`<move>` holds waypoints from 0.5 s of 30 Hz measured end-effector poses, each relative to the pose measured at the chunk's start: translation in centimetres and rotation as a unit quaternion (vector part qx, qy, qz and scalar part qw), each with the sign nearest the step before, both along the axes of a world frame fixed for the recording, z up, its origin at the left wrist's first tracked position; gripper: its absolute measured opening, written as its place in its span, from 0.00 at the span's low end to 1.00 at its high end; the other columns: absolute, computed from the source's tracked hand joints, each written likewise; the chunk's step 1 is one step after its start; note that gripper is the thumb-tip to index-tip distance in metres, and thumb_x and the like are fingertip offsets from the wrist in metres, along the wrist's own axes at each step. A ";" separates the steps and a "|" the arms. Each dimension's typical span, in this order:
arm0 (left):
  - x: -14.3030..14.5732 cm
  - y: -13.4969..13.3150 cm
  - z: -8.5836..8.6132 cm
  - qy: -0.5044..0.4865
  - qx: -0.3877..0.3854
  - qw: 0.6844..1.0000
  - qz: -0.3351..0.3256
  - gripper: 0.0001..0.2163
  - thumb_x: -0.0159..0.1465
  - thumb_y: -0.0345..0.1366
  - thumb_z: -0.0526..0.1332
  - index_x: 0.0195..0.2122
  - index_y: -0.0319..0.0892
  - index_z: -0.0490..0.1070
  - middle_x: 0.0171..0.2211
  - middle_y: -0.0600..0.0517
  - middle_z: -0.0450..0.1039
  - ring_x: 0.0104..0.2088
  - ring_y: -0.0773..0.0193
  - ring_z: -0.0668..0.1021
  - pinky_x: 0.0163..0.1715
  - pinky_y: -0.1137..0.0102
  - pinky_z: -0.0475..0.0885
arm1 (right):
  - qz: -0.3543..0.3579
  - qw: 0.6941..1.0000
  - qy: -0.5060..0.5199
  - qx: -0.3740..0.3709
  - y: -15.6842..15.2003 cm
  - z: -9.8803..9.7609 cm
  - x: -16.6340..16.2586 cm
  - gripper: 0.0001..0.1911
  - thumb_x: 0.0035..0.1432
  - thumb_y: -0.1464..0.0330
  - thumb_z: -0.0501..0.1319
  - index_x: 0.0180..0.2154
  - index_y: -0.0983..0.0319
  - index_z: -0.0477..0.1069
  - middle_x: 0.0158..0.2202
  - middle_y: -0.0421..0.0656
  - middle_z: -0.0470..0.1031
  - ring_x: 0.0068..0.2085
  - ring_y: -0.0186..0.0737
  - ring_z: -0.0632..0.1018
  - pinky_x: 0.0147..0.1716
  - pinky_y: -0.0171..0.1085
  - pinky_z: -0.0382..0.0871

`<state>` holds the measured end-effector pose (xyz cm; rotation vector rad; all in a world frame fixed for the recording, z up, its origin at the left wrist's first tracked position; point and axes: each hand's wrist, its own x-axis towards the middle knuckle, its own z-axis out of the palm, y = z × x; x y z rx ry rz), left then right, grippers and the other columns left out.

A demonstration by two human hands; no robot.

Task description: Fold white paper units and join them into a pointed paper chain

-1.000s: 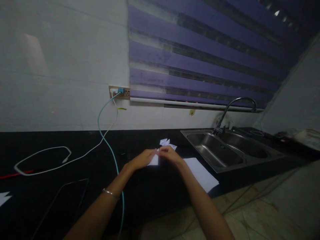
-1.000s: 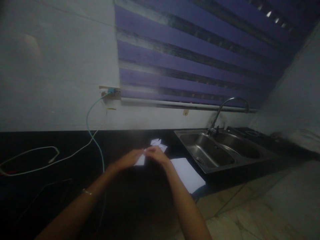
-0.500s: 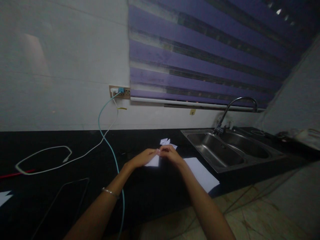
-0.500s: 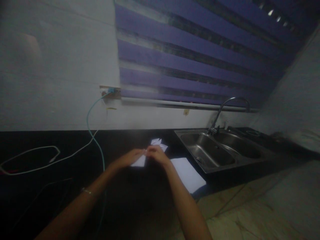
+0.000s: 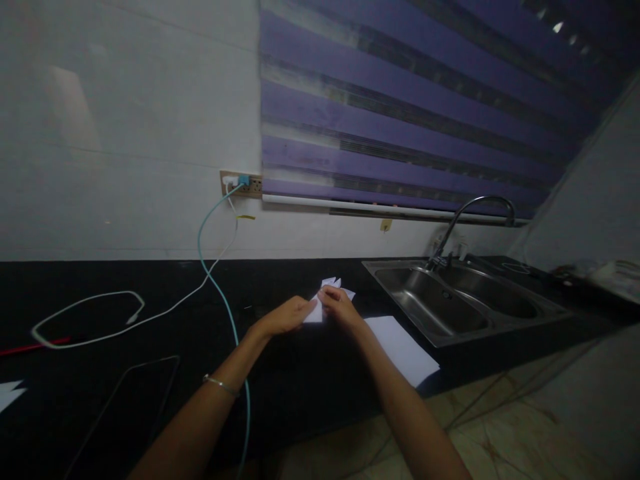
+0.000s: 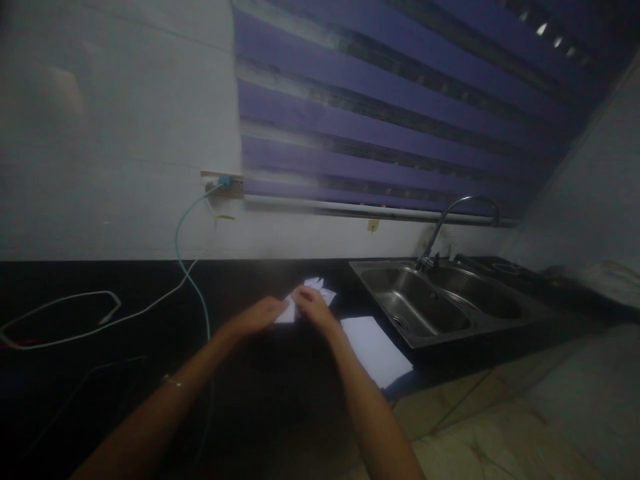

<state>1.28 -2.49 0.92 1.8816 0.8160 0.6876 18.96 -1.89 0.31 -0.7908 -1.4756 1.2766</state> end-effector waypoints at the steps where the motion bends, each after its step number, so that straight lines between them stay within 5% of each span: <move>1: 0.1 0.0 -0.1 -0.006 -0.006 1.000 0.001 0.27 0.61 0.58 0.48 0.23 0.37 0.68 0.15 0.56 0.60 0.16 0.72 0.62 0.15 0.76 0.54 | -0.004 1.000 -0.002 0.000 0.0 0.0 0.0 0.16 0.50 0.56 0.64 0.26 0.61 0.66 0.20 0.35 0.61 0.19 0.29 0.62 0.19 0.31 0.54; 8: 0.4 0.5 -0.5 -0.071 -0.094 0.991 -0.057 0.33 0.64 0.58 0.37 0.23 0.35 0.67 0.14 0.52 0.64 0.13 0.72 0.64 0.13 0.76 0.56 | -0.055 0.997 -0.012 0.056 -0.1 0.3 0.3 0.17 0.50 0.53 0.63 0.26 0.61 0.68 0.20 0.36 0.62 0.21 0.31 0.64 0.22 0.32 0.56; 15: 0.4 0.7 -0.7 -0.152 -0.093 0.982 -0.064 0.18 0.64 0.51 0.51 0.42 0.39 0.62 0.22 0.52 0.71 0.17 0.68 0.74 0.13 0.78 0.62 | -0.084 0.994 -0.024 0.067 0.1 0.2 -0.1 0.14 0.50 0.57 0.63 0.30 0.61 0.70 0.23 0.37 0.64 0.24 0.32 0.65 0.24 0.32 0.57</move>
